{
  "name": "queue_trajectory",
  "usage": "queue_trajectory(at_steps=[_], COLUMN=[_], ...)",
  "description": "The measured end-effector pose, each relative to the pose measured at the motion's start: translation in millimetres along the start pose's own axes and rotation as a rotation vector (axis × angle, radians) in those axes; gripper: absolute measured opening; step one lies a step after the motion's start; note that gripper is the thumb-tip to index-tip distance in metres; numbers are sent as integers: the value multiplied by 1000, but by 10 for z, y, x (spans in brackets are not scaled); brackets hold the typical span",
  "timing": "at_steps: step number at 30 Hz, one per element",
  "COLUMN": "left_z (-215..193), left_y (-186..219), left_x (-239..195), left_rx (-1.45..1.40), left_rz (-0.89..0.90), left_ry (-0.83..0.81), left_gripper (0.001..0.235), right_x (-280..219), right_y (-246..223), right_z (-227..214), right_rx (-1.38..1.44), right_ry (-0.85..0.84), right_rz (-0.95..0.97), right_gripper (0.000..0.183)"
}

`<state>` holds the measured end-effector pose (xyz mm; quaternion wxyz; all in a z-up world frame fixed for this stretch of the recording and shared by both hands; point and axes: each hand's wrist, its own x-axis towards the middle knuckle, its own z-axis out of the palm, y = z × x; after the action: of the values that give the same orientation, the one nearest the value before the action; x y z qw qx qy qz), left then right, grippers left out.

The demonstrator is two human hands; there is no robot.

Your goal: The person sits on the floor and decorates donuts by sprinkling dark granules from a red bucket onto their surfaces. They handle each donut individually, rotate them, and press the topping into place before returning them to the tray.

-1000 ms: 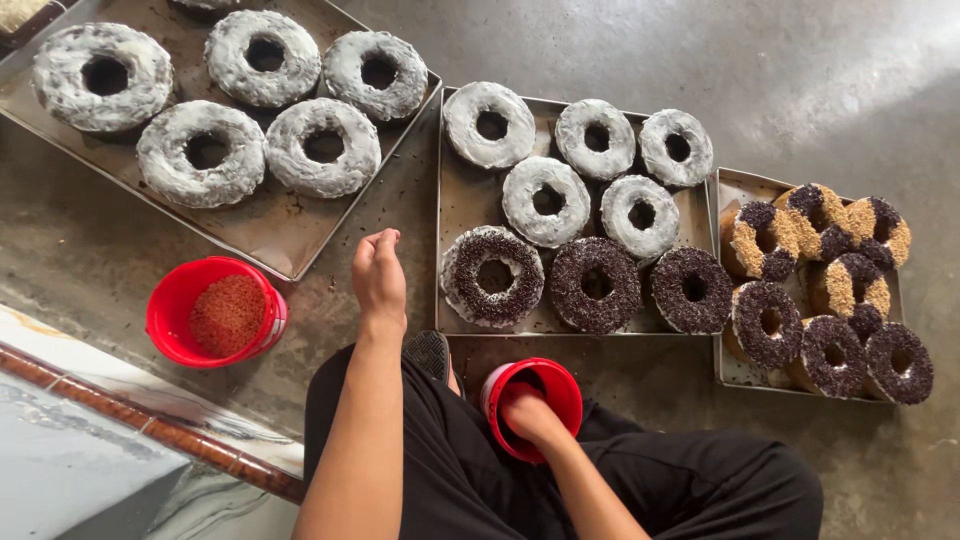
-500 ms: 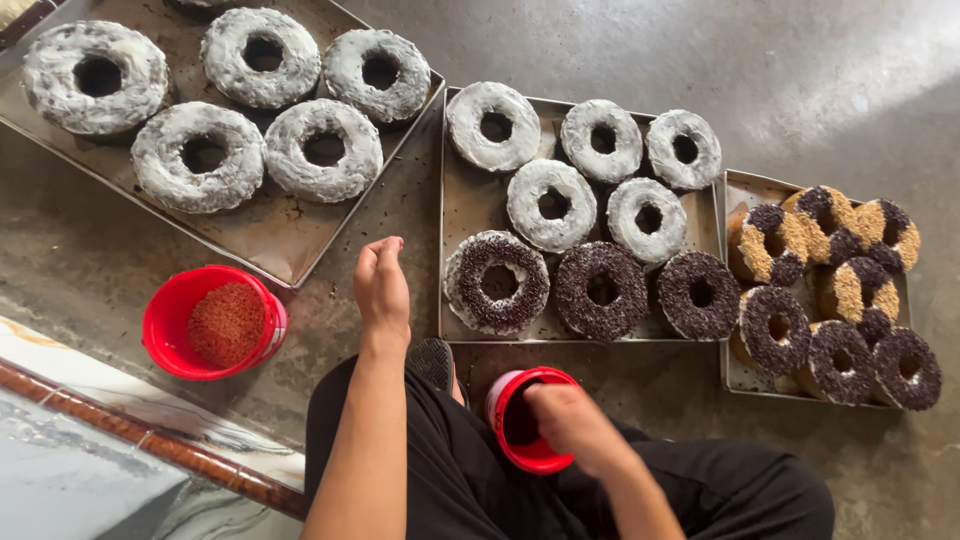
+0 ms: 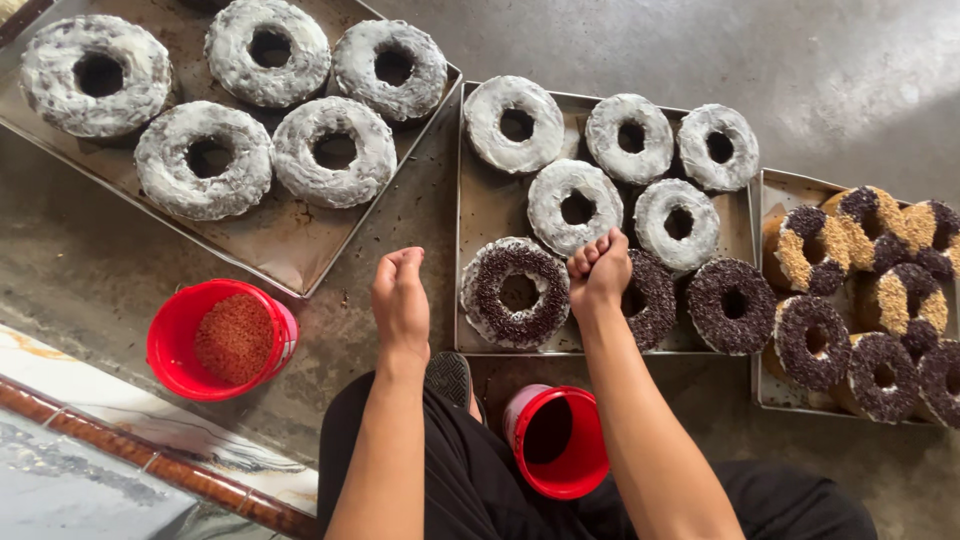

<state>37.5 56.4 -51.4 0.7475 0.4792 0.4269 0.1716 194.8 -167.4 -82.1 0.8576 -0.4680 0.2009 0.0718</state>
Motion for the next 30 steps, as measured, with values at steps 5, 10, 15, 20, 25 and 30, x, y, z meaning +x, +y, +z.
queue_trajectory(at_steps=[5, 10, 15, 20, 25, 30], left_z=[14, 20, 17, 27, 10, 15], left_y=[-32, -58, -26, 9, 54, 71], left_x=[32, 32, 26, 37, 10, 5], left_rx=[-61, -13, 0, -24, 7, -16], left_rz=[34, 16, -9, -7, -53, -40], left_ry=[-21, -5, 4, 2, -13, -11], left_gripper=[29, 30, 30, 30, 29, 29], right_x=[272, 322, 197, -18, -289, -608], right_y=[139, 243, 360, 456, 592, 655], right_z=[113, 307, 534, 651, 723, 676], right_rx=[-63, -91, -111, -159, -224, -251], right_ry=[-41, -98, -120, -188, -227, -228], right_rz=[-25, -35, 8, 26, 39, 128], right_gripper=[36, 36, 37, 36, 34, 37])
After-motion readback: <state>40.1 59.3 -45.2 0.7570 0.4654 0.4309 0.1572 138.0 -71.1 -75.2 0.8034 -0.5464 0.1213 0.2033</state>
